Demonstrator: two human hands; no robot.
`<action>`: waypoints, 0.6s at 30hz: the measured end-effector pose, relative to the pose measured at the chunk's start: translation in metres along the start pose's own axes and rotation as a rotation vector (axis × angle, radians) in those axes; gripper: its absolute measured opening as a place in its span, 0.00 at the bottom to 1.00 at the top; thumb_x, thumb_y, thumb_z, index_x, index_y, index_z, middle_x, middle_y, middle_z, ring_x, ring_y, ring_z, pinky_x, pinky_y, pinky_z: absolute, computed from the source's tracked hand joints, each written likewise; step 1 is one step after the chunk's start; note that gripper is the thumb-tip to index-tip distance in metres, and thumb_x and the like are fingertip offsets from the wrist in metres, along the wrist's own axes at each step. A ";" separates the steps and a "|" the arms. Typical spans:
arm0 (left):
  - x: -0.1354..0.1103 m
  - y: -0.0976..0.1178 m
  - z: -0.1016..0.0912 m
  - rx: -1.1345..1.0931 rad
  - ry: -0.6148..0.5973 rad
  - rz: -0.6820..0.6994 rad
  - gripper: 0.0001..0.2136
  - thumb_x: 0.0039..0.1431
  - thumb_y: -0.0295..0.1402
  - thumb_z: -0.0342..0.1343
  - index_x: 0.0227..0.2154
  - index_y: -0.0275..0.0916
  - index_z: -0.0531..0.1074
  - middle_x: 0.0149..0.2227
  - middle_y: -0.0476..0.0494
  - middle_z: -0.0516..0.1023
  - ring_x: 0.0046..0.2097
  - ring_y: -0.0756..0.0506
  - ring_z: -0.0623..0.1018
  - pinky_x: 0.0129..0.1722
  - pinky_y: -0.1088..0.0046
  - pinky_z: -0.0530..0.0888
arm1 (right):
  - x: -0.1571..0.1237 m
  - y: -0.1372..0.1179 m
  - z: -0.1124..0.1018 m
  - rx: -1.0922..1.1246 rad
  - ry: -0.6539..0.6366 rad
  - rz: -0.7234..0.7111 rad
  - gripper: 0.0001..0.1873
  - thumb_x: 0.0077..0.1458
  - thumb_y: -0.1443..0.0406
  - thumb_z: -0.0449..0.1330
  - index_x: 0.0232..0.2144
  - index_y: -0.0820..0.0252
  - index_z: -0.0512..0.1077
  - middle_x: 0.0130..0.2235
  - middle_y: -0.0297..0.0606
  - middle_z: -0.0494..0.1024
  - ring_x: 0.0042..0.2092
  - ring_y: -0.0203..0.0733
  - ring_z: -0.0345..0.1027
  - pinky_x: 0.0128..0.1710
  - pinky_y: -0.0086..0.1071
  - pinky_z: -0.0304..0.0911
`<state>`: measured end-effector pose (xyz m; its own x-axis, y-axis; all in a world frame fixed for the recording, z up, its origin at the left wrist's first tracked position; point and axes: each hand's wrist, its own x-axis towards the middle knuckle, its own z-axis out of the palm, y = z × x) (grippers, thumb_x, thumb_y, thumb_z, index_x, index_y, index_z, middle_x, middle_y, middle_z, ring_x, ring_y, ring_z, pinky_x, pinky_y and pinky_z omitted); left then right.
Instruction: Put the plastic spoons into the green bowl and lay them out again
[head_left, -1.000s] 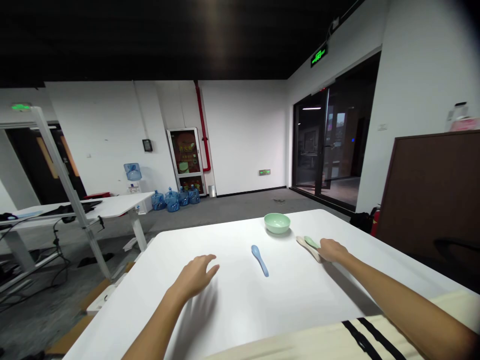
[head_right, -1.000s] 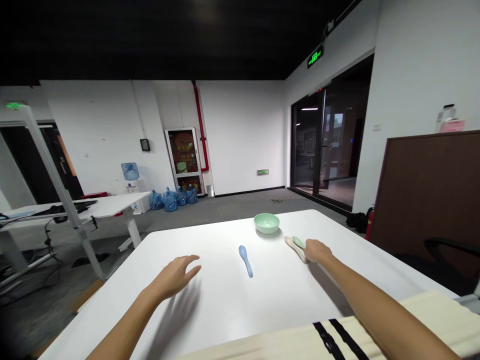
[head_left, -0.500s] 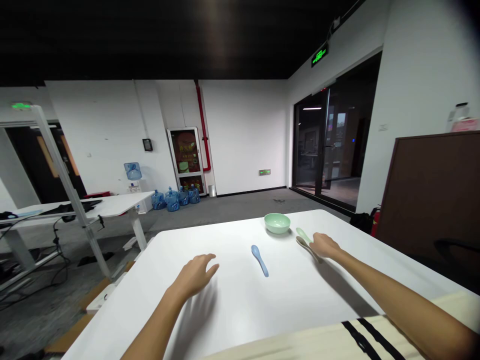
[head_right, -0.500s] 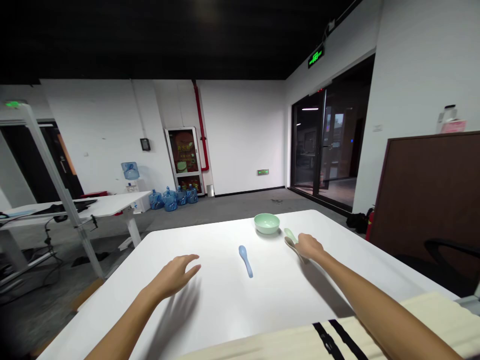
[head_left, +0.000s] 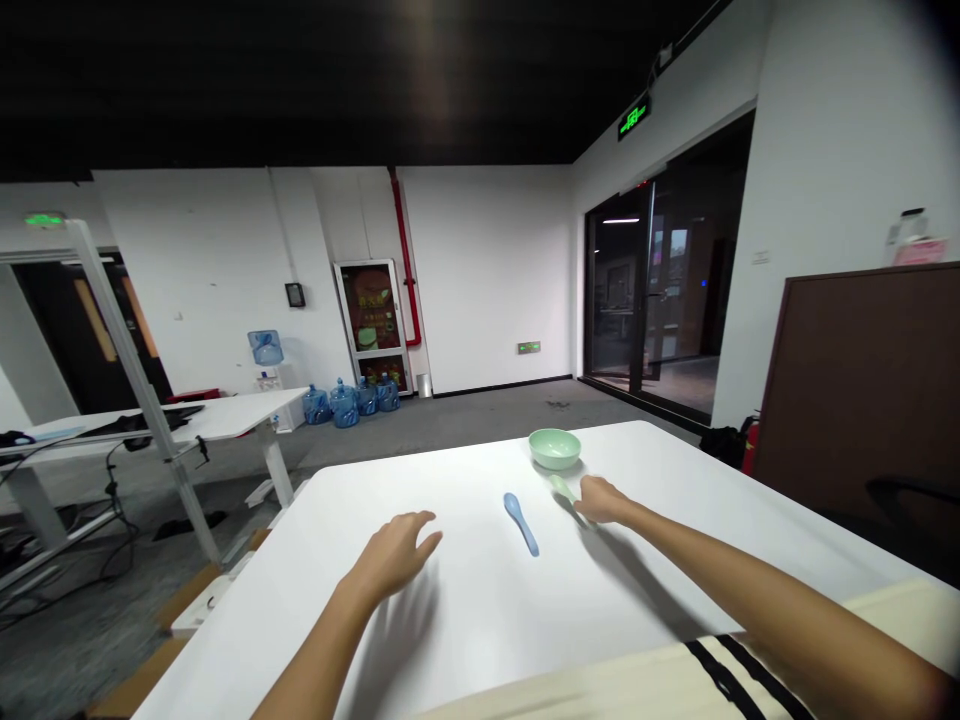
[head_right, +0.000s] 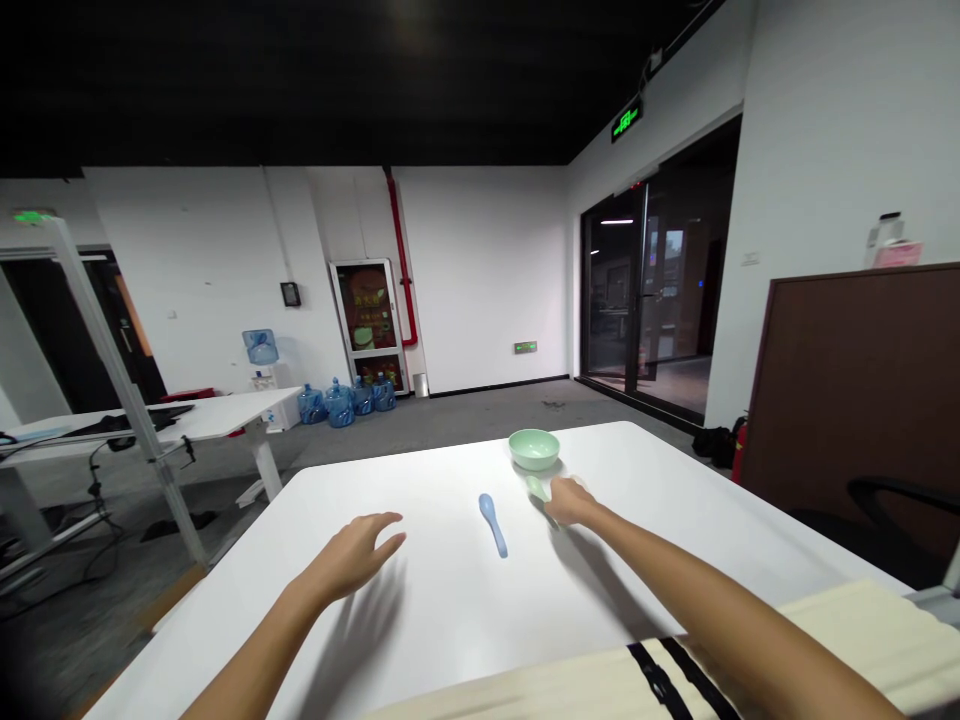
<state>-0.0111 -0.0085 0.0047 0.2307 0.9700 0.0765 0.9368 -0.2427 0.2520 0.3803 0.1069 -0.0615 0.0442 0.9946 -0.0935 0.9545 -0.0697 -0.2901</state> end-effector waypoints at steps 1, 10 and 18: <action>0.000 0.000 0.000 -0.001 0.000 0.000 0.26 0.63 0.50 0.42 0.57 0.43 0.68 0.58 0.42 0.72 0.60 0.37 0.70 0.55 0.59 0.67 | 0.000 0.000 0.003 0.005 0.001 -0.001 0.07 0.48 0.62 0.60 0.26 0.62 0.71 0.32 0.45 0.77 0.36 0.44 0.71 0.26 0.29 0.54; 0.000 0.001 0.000 0.005 0.005 0.002 0.26 0.63 0.49 0.41 0.57 0.43 0.68 0.58 0.41 0.72 0.59 0.37 0.70 0.55 0.59 0.68 | 0.000 0.004 0.023 -0.012 0.024 0.007 0.12 0.52 0.60 0.59 0.31 0.65 0.72 0.32 0.48 0.78 0.44 0.50 0.72 0.34 0.32 0.58; -0.001 0.001 -0.001 -0.006 0.016 0.007 0.26 0.62 0.51 0.42 0.56 0.43 0.69 0.58 0.42 0.73 0.59 0.37 0.70 0.54 0.60 0.68 | 0.004 0.007 0.030 -0.039 0.012 -0.005 0.14 0.52 0.60 0.59 0.36 0.67 0.73 0.38 0.50 0.79 0.45 0.50 0.73 0.39 0.34 0.58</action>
<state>-0.0105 -0.0094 0.0054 0.2333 0.9679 0.0935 0.9336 -0.2498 0.2567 0.3782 0.1076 -0.0926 0.0429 0.9958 -0.0808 0.9653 -0.0622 -0.2535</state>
